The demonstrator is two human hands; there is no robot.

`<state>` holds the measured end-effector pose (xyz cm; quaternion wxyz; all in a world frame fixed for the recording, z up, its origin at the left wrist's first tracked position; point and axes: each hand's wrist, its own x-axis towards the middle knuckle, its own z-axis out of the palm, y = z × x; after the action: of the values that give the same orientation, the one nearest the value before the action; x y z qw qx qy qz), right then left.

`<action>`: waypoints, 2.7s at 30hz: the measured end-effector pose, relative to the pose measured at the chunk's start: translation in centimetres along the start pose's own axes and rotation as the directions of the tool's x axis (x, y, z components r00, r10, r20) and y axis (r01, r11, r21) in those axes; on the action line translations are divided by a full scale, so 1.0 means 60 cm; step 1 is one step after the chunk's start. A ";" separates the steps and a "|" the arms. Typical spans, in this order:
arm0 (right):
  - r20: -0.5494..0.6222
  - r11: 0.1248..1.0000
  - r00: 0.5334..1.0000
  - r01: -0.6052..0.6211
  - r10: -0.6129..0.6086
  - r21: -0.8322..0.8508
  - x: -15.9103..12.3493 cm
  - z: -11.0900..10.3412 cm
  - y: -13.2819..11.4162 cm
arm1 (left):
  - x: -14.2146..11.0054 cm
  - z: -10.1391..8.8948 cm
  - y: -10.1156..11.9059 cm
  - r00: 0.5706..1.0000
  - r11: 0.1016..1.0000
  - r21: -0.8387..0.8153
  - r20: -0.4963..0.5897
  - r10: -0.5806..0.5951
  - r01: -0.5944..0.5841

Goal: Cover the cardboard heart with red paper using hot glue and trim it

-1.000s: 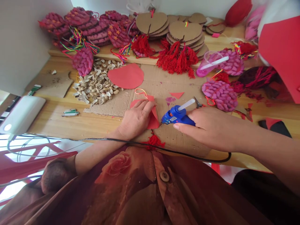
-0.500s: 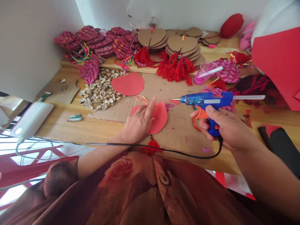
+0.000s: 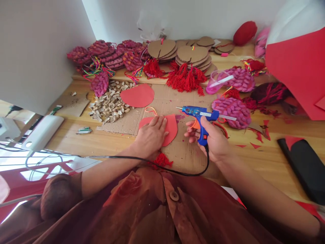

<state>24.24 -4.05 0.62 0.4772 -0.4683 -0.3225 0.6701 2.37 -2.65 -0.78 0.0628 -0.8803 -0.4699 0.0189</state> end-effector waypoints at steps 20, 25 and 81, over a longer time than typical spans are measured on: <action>-0.046 0.988 0.998 -0.033 0.041 0.153 0.015 0.026 0.023 | -0.008 0.015 0.009 0.999 0.996 -0.069 -0.020 0.048 -0.049; -0.061 0.990 0.997 -0.037 0.045 0.136 0.012 0.028 0.019 | 0.000 0.021 0.007 0.983 0.966 -0.183 -0.018 0.182 -0.182; -0.091 0.994 0.994 -0.072 0.064 -0.077 -0.024 -0.018 -0.041 | 0.050 0.019 -0.024 0.930 0.931 -0.278 -0.340 0.136 -0.238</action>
<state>26.24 -4.60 2.86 0.4488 -0.5269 -0.3115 0.6511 2.78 0.74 -1.62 -0.0060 -0.9118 -0.3636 -0.1908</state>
